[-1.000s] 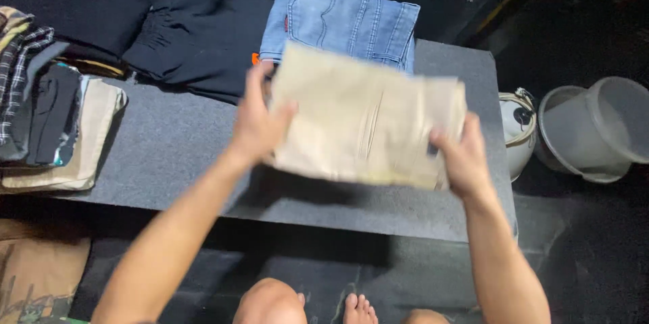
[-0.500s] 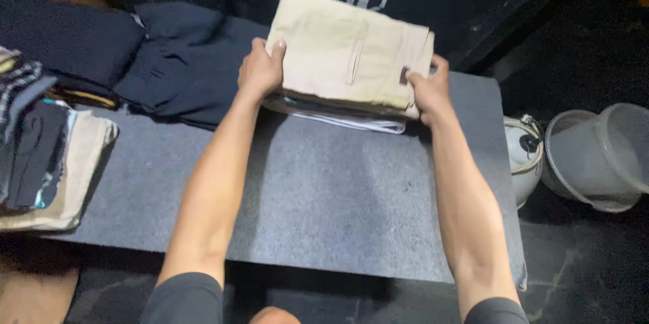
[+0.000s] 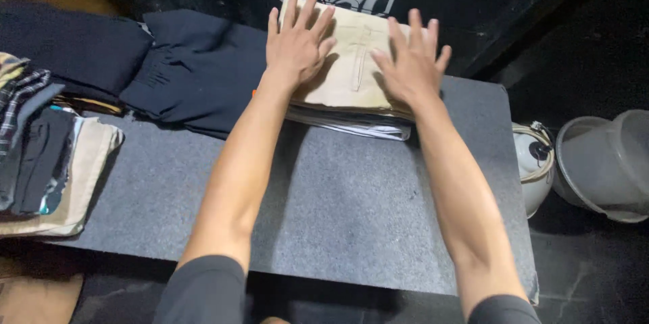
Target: Folding various pairs of pants and stacking them neatly on a surface
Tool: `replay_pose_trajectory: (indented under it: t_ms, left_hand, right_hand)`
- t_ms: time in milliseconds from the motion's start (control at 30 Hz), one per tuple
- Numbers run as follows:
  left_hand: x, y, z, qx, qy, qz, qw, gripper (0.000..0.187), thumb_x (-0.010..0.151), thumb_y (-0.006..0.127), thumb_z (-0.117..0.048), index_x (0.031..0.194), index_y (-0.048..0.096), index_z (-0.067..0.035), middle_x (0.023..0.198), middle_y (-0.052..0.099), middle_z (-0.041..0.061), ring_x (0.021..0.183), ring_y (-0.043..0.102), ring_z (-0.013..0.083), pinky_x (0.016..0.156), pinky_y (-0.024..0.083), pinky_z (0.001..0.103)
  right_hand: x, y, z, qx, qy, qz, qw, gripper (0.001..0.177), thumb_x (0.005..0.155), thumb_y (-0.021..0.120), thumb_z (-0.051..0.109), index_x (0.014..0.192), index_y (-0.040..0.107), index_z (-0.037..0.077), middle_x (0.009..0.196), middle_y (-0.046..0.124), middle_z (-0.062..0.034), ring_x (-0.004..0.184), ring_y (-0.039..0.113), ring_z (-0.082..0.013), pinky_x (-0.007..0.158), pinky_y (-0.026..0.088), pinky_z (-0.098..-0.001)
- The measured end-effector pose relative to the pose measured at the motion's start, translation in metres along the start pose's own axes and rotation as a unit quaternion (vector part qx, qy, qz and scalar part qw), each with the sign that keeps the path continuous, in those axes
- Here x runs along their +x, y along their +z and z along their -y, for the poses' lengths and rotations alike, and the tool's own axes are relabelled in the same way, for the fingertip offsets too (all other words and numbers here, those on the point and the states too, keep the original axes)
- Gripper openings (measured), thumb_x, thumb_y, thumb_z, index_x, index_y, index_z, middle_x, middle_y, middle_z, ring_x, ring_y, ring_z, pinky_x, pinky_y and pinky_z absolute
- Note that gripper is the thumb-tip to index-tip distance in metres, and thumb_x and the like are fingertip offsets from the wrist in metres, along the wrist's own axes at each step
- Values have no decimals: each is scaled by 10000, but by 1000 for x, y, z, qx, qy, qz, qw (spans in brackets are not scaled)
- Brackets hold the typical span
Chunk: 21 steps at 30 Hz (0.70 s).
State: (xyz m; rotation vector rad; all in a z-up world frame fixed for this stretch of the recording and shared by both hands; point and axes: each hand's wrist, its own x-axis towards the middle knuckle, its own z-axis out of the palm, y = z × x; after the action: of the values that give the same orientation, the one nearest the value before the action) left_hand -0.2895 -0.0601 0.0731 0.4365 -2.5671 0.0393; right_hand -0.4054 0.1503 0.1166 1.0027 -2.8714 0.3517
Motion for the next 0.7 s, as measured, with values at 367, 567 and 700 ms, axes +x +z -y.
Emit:
replay_pose_trajectory:
  t_ms: [367,567,700]
  left_hand:
    - [15,-3,-2,-76,-105,278,952,915,868,384,-826,1631,181,-363,1721,59,2,1584,7,259,1242,92,597]
    - [-35,-45,-6,-52,-109,306,944,805,942,433,-730,1599,346,-275,1733,155,42,1597,87,302,1238,81,676]
    - [-135,-54,-5,-78,-60,187,977,787,929,526,-634,1554,396,-174,1663,271,77,1535,173,372,1156,186,666]
  right_hand:
    - [14,30,-14,53,40,128,990,806,912,467,703,1616,190,426,1729,-2,53,1591,-34,-293,1201,71,-702]
    - [-30,31,-40,34,-33,64,997,824,944,504,660,1628,250,277,1741,72,-35,1590,24,-312,1197,60,-713]
    - [-86,38,-76,81,-50,67,993,749,970,503,601,1613,310,271,1732,107,-40,1603,54,-311,1179,81,-742]
